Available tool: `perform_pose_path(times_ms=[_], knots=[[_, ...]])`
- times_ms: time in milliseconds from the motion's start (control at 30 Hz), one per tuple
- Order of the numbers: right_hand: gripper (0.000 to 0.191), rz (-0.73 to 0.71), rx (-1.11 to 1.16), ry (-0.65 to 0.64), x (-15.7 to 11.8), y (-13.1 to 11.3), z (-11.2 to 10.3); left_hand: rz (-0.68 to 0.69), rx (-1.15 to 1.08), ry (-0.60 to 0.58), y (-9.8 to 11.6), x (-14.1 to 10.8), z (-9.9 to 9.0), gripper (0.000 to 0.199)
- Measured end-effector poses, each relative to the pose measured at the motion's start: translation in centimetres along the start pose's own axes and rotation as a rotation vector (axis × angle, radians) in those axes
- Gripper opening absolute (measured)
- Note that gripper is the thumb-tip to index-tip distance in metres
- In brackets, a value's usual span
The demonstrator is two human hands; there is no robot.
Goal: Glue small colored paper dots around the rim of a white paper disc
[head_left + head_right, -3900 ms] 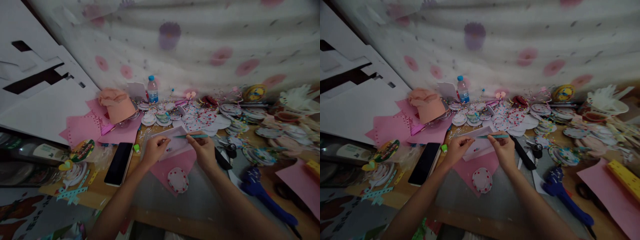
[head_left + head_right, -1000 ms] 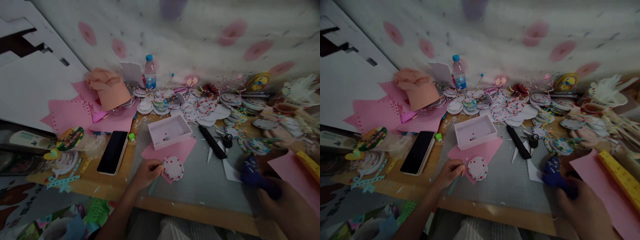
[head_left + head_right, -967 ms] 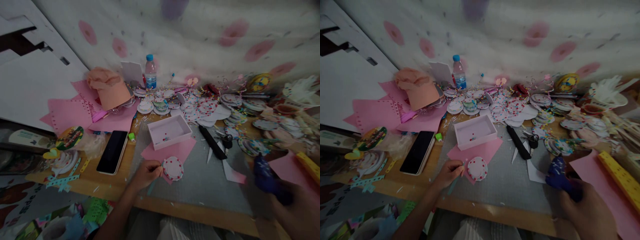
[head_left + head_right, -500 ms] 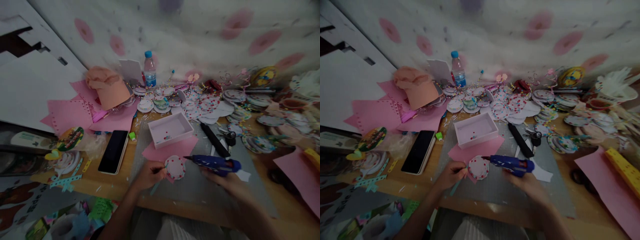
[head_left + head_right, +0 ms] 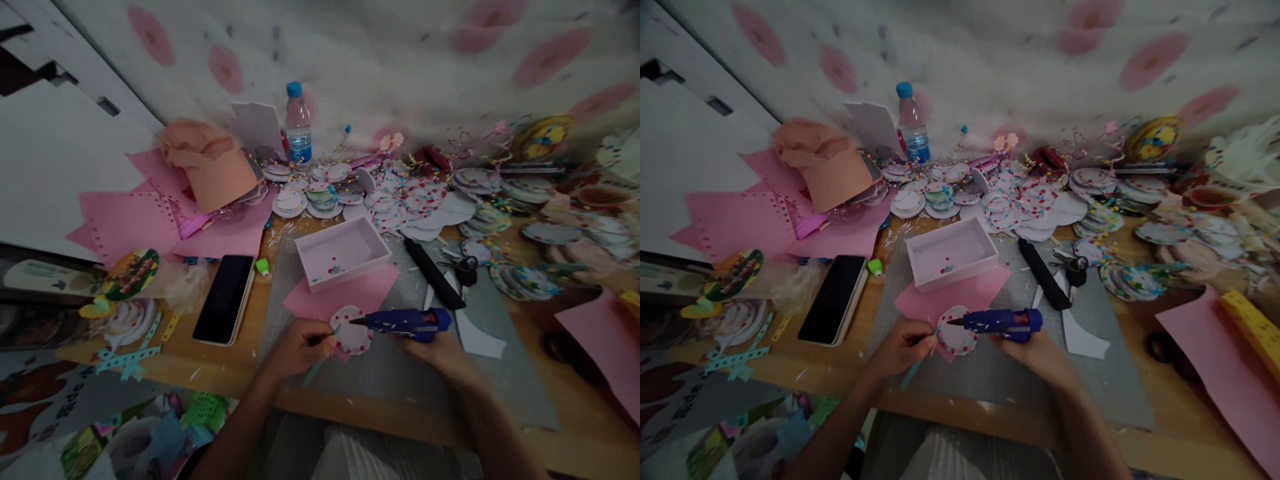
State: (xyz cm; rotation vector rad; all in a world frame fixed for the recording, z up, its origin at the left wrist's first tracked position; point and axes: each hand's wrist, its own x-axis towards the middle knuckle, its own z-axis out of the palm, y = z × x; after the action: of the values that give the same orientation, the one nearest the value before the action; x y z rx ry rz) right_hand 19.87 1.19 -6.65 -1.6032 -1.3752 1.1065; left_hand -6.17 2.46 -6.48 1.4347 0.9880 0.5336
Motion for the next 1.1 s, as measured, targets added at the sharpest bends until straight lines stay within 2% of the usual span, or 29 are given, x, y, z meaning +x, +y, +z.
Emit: perform_pose_path(times_ms=[100,267,533,1100], knots=[[0.027,0.081,-0.017,-0.157,0.0,0.7,0.0,-0.008,0.017,-0.003,0.3,0.0,0.0,0.028],[0.031,0.079,-0.015,-0.067,-0.1,1.2,0.1,0.011,-0.003,-0.009,0.5,-0.1,-0.1,0.027],[0.028,0.144,-0.055,-0.221,0.1,0.0,0.0,-0.001,0.014,-0.009,0.5,0.0,0.0,0.027],[0.025,0.131,-0.081,-0.244,0.1,0.0,0.0,-0.002,-0.010,-0.019,0.8,-0.1,-0.1,0.029]])
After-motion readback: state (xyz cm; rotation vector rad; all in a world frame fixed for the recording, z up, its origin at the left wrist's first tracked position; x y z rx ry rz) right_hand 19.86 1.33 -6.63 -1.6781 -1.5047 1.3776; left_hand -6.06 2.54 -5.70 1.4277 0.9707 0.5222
